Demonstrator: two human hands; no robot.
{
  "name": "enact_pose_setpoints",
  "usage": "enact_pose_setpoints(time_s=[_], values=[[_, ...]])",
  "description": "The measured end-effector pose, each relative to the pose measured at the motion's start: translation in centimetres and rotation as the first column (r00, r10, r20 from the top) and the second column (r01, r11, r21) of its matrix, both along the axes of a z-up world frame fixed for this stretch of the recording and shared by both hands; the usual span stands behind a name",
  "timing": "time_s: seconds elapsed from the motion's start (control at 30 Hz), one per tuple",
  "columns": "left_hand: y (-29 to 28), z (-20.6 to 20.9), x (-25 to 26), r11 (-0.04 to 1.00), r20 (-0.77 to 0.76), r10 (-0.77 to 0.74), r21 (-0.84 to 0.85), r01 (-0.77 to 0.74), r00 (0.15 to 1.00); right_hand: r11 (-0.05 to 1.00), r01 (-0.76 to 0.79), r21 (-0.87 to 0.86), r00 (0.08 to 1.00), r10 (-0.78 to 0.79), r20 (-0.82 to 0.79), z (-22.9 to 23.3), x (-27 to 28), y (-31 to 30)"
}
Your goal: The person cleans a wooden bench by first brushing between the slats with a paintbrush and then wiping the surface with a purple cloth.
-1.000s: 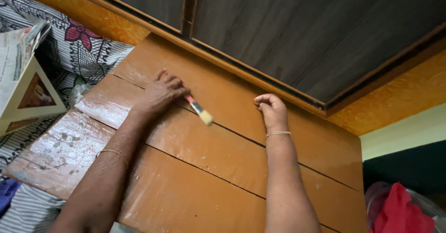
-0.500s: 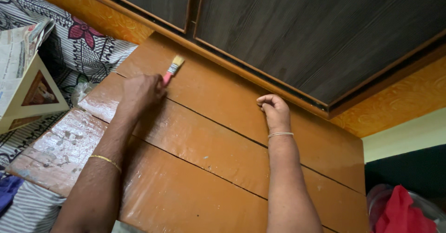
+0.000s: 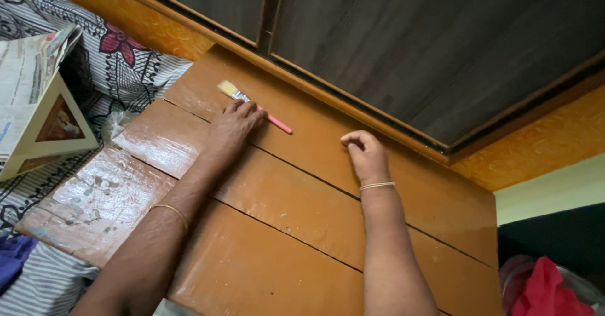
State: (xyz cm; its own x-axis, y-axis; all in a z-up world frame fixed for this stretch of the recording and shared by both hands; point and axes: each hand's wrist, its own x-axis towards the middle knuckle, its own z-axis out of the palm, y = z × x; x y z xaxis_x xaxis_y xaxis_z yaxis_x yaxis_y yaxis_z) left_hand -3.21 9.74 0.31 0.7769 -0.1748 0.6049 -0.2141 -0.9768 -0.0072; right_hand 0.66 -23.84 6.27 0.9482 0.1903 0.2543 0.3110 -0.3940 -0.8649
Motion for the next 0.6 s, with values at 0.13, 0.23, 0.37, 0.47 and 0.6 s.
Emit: enact_pose_setpoints(time_s=[0.13,0.23,0.37,0.47,0.6], values=[[0.0,-0.7,0.2,0.967,0.026,-0.071,-0.243,0.075,0.997,0.953,-0.108,-0.284,0.95,0.184,0.254,1.9,-2.4,2.4],[-0.4,-0.3,0.7,0.952,0.074,-0.144,-0.264,0.158,0.987,0.935,-0.188,-0.3,0.942,0.258,0.214,3.3,-4.6,4.8],[-1.7,1.3,-0.3,0.946,0.136,-0.229,-0.201,0.253,0.964,0.79,-0.135,-0.598,0.819,0.429,0.382,4.9,-6.3,7.1],[-2.6,1.8,-1.2,0.829,0.055,-0.434,-0.367,0.422,0.899,0.779,-0.161,-0.606,0.844,0.427,0.325,5.4,-6.9,8.0],[-4.4,1.5,-1.5,0.799,0.037,-0.504,-0.36,0.482,0.863,0.763,-0.106,-0.638,0.792,0.453,0.41,5.1,-7.1,8.8]])
